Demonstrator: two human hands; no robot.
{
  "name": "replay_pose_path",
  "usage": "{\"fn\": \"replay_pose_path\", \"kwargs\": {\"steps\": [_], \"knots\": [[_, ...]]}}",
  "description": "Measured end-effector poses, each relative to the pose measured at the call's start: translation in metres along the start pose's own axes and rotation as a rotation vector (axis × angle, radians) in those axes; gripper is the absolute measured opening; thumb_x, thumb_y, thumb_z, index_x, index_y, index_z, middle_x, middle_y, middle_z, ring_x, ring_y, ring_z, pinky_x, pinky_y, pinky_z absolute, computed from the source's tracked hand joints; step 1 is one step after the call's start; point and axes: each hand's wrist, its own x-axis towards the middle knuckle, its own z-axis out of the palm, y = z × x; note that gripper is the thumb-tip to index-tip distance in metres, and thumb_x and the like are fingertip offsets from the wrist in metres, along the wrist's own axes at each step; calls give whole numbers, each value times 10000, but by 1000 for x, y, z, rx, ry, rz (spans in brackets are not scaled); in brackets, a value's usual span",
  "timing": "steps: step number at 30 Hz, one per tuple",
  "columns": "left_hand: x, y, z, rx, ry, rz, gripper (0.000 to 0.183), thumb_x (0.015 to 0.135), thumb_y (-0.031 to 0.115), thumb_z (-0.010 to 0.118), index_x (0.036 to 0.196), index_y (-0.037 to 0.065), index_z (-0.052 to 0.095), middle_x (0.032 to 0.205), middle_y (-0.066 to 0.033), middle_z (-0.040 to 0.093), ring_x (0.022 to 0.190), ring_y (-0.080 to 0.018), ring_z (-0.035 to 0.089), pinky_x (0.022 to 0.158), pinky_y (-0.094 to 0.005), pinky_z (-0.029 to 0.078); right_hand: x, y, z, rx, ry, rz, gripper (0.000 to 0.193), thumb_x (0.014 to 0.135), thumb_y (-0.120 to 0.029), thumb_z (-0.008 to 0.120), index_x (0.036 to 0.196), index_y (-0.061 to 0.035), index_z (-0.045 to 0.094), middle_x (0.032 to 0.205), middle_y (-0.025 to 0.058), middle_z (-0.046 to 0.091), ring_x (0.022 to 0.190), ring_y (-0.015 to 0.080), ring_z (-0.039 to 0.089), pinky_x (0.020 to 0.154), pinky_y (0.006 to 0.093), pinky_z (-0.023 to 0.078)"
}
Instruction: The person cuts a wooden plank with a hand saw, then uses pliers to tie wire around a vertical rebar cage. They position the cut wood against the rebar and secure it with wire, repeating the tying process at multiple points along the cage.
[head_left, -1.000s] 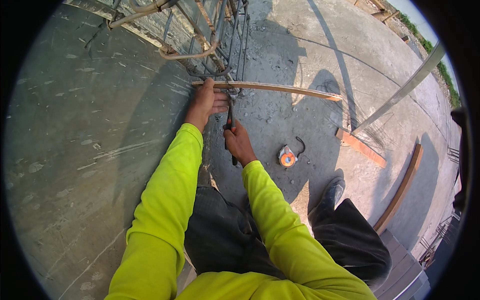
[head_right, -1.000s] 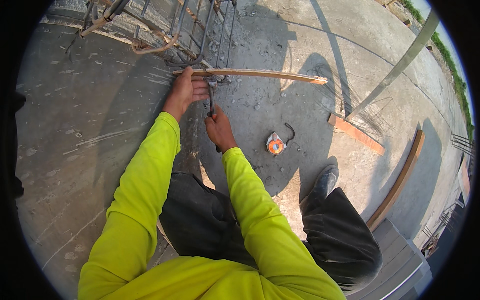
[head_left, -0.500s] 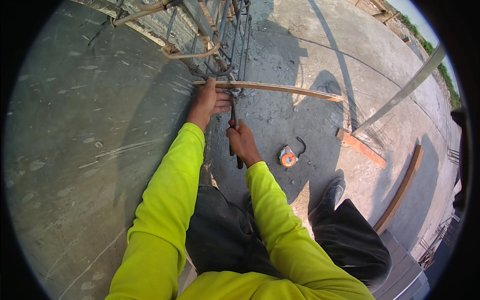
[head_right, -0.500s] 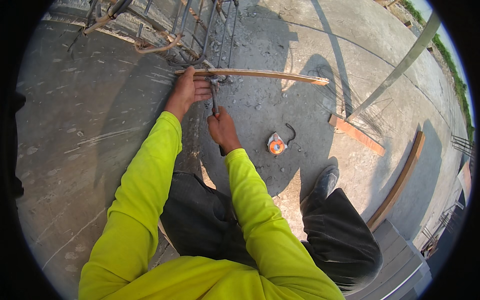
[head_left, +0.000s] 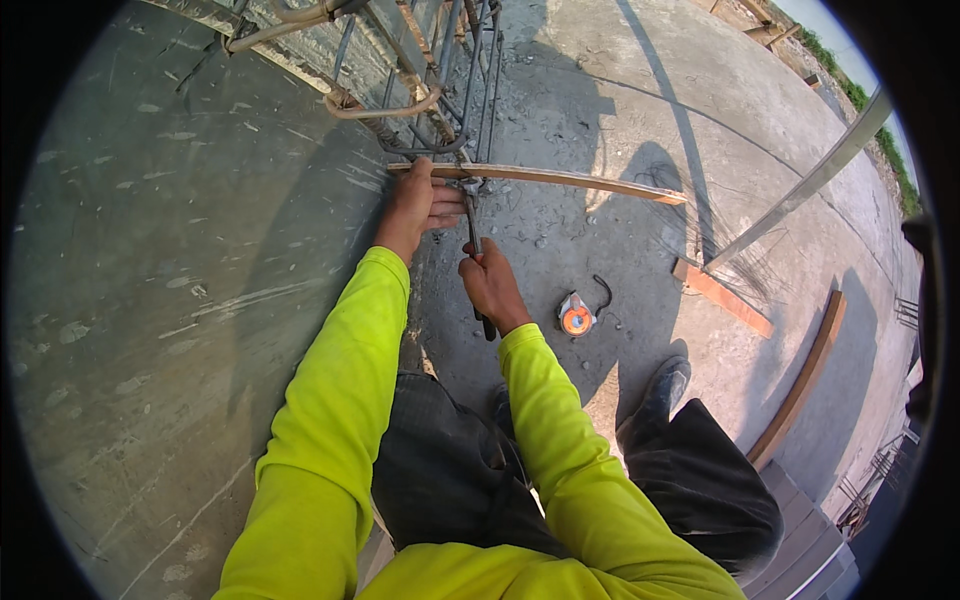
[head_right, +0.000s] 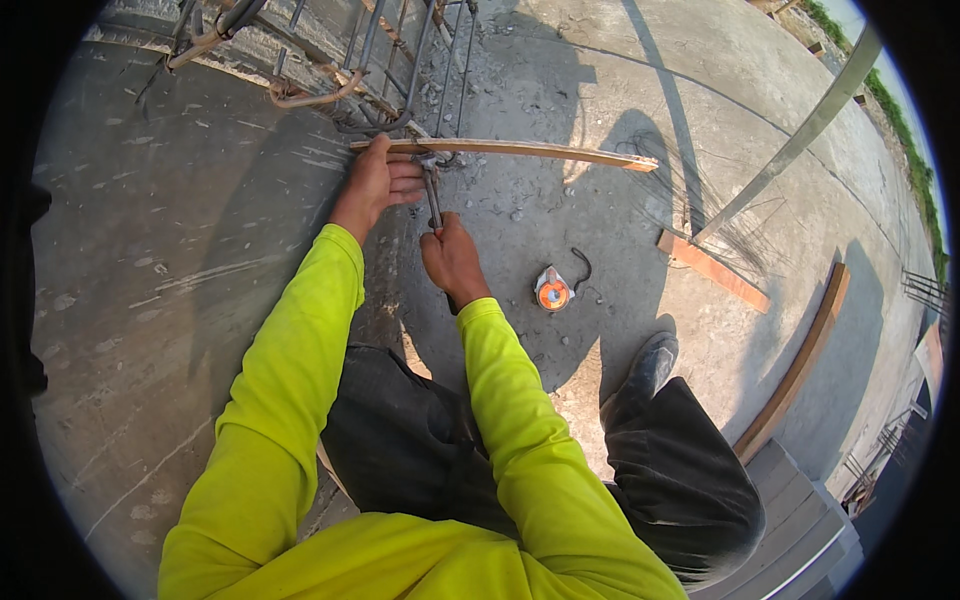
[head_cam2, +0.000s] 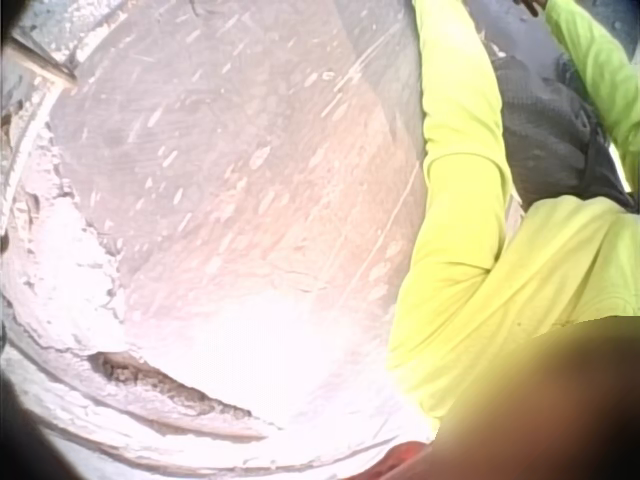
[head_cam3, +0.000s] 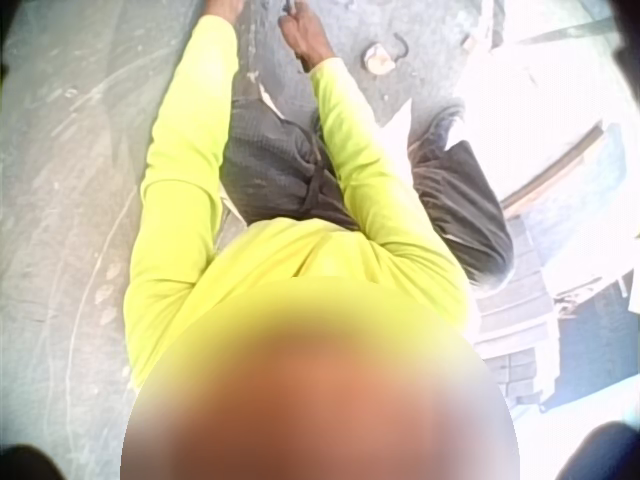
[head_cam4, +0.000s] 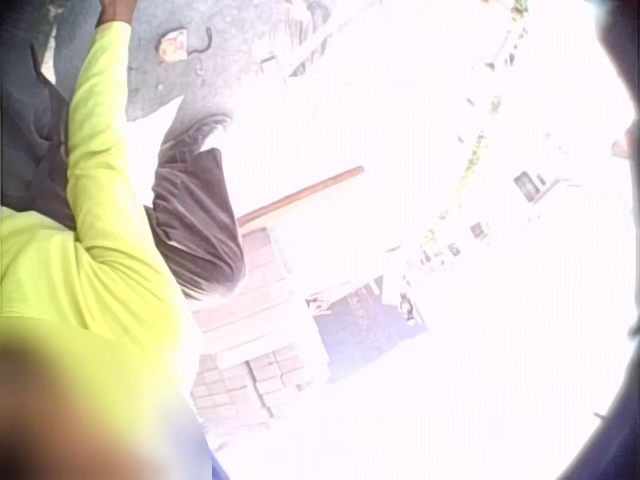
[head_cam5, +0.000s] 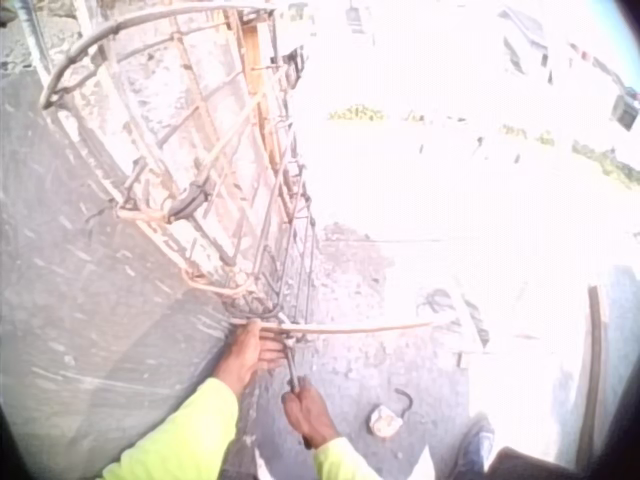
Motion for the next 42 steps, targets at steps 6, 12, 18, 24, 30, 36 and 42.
{"fn": "replay_pose_path", "kwargs": {"steps": [6, 12, 18, 24, 30, 36, 42], "knots": [[0, -1, -3, 71, 20, -9, 734, 1020, 580, 314, 1328, -66, 475, 1138, -246, 692, 1015, -347, 703, 828, -465, 562, 2, -4, -2, 567, -290, 222, 167, 890, -133, 550, 1017, -27, 572, 857, 184, 688, 774, 357, 685, 693, 478, 509], [-2, 3, -3, 145, 33, -2, 729, 1006, 587, 315, 1317, -44, 504, 1140, -215, 702, 994, -323, 694, 792, -475, 538, -16, -14, 5, 1269, -493, 273, 308, 946, -231, 650, 1162, -39, 545, 801, 101, 650, 668, 256, 675, 647, 428, 576], [-5, 6, 0, 129, 13, -37, 728, 1038, 578, 257, 1368, -26, 492, 1225, -218, 674, 1131, -341, 649, 890, -528, 500, -30, -18, -6, 1005, -374, 148, 570, 813, -238, 813, 1242, -24, 505, 889, 93, 643, 723, 211, 671, 633, 354, 590], [-11, 10, 0, 155, 8, -38, 724, 1039, 578, 255, 1372, -23, 483, 1253, -212, 670, 1168, -332, 644, 943, -548, 459, -24, -16, -2, -107, 146, -210, 705, 774, -206, 745, 1365, 31, 443, 981, 137, 630, 752, 218, 635, 656, 334, 532], [-5, 6, -2, 161, 6, -41, 749, 998, 598, 282, 1370, -25, 470, 1223, -175, 703, 1156, -285, 651, 994, -555, 379, -26, -15, -11, 193, 56, -120, 635, 839, -148, 642, 1372, 125, 431, 1109, 204, 650, 936, 281, 660, 805, 352, 557], [-6, 5, -3, 210, 26, -28, 746, 1000, 596, 270, 1356, -17, 502, 1182, -156, 727, 1218, -301, 618, 978, -577, 369, -29, -12, -24, 1162, -482, 150, 579, 889, -78, 533, 1434, 84, 423, 1081, 195, 689, 814, 257, 702, 753, 384, 584], [-6, 16, -5, 307, -11, -37, 755, 1022, 609, 224, 1413, 13, 474, 1238, -135, 714, 1317, -289, 548, 1083, -625, 271, -32, 17, -36, -533, 19, -234, 639, 852, 25, 538, 1478, 4, 414, 950, 227, 617, 809, 376, 644, 739, 431, 516]]}}
